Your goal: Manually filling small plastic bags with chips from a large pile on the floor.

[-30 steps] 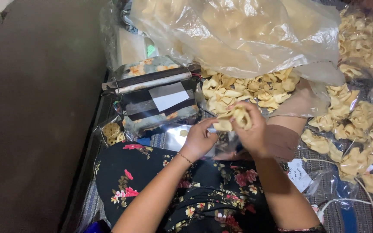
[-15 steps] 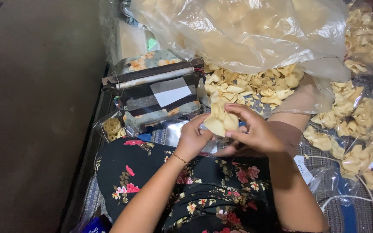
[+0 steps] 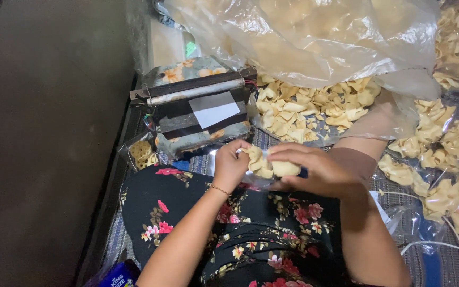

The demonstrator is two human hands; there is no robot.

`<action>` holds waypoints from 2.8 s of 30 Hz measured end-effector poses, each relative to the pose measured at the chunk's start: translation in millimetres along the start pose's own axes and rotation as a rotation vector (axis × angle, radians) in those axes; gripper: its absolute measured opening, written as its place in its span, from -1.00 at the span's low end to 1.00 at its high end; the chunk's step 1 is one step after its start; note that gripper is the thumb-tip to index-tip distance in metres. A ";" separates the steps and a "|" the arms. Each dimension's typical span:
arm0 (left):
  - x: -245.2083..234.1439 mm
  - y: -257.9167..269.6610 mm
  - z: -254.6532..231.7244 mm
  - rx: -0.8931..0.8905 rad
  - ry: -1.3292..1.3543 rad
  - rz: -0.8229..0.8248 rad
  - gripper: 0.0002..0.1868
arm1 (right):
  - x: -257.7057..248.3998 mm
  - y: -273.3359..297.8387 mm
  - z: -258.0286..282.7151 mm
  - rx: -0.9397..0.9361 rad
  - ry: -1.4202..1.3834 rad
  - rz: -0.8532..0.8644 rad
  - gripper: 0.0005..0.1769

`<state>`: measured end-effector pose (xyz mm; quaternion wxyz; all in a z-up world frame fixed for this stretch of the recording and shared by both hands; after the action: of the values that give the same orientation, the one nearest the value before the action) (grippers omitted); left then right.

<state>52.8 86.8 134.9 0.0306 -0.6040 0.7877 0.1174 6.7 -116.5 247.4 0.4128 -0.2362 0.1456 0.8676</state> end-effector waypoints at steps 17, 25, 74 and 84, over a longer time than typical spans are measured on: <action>-7.3 22.0 -23.5 0.093 0.101 0.193 -0.35 | 14.4 -23.4 -8.4 0.024 0.360 -0.057 -0.71; -19.9 35.9 -12.7 0.195 0.134 0.140 -0.30 | 34.3 -62.3 -15.0 -0.117 0.094 -0.238 -0.54; -16.4 6.6 35.1 -0.056 0.156 0.128 -0.42 | -62.9 -93.6 -339.0 0.794 0.317 -0.310 -0.32; 23.7 -18.6 18.3 0.086 -0.022 0.224 -0.38 | -59.9 -7.0 -371.3 0.382 -0.884 -0.919 -0.68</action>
<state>62.6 63.9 109.8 0.0518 -0.5092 0.8541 0.0927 152.5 -317.2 -35.5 0.7962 0.1809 -0.0016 0.5773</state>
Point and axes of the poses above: each hand's wrist, its own y-axis away from the middle knuckle, its own x-axis out of the palm, z = x × y, the point moved 2 cm from there along -y, towards the middle knuckle, and after that the axes turned 7 degrees about z, right-handed, at the moved point
